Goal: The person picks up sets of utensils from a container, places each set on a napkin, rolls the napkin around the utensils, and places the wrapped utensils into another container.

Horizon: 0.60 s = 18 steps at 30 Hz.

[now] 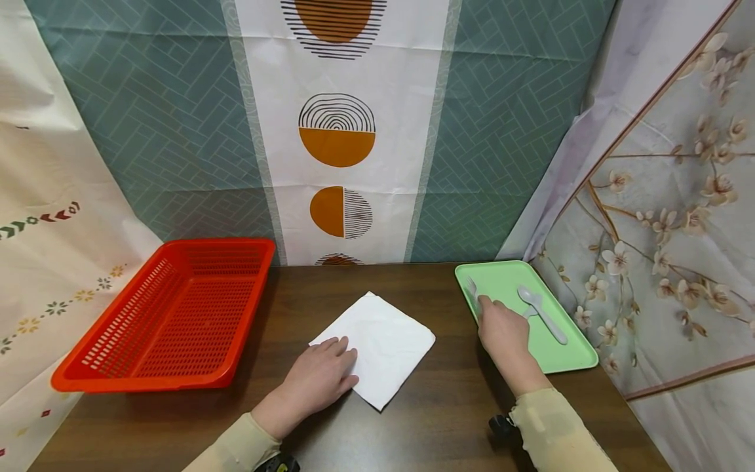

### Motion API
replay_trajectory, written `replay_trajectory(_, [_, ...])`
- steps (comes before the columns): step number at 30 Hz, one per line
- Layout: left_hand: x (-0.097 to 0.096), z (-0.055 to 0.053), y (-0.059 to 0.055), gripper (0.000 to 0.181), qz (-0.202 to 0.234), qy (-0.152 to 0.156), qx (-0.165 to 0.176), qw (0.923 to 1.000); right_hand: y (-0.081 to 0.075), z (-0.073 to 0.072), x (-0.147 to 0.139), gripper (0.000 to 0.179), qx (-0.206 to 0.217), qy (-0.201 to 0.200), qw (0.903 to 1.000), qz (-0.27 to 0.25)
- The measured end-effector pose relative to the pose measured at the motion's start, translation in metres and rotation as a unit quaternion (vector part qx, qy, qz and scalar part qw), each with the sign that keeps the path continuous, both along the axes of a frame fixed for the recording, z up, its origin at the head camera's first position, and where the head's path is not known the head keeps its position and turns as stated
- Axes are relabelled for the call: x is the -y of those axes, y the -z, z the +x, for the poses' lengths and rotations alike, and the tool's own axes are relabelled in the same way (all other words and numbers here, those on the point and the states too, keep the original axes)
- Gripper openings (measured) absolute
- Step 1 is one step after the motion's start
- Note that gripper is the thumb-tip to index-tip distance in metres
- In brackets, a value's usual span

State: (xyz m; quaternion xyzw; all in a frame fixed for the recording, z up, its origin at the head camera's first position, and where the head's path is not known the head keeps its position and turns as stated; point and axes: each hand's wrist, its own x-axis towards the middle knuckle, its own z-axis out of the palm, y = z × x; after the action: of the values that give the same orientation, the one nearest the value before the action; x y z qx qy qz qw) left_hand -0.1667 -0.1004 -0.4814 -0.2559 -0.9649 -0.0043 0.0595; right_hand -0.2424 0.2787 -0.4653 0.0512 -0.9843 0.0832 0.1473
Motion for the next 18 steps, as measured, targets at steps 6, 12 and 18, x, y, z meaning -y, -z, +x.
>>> replay_trajectory(6, [0.0, 0.0, -0.001, 0.044, 0.0, -0.001, 0.007, 1.0, -0.004, 0.002, 0.009, 0.042, -0.016, -0.005, 0.9998, -0.006])
replay_trajectory(12, [0.0, -0.001, 0.0, 0.044, -0.001, 0.001, 0.007, 1.0, -0.006, 0.003, 0.015, 0.042, -0.017, -0.007, 0.9998, -0.004])
replay_trajectory(18, [0.0, -0.001, 0.001, 0.044, 0.0, 0.005, -0.005, 1.0, -0.007, 0.003, 0.021, 0.044, -0.021, -0.01, 0.9997, -0.009])
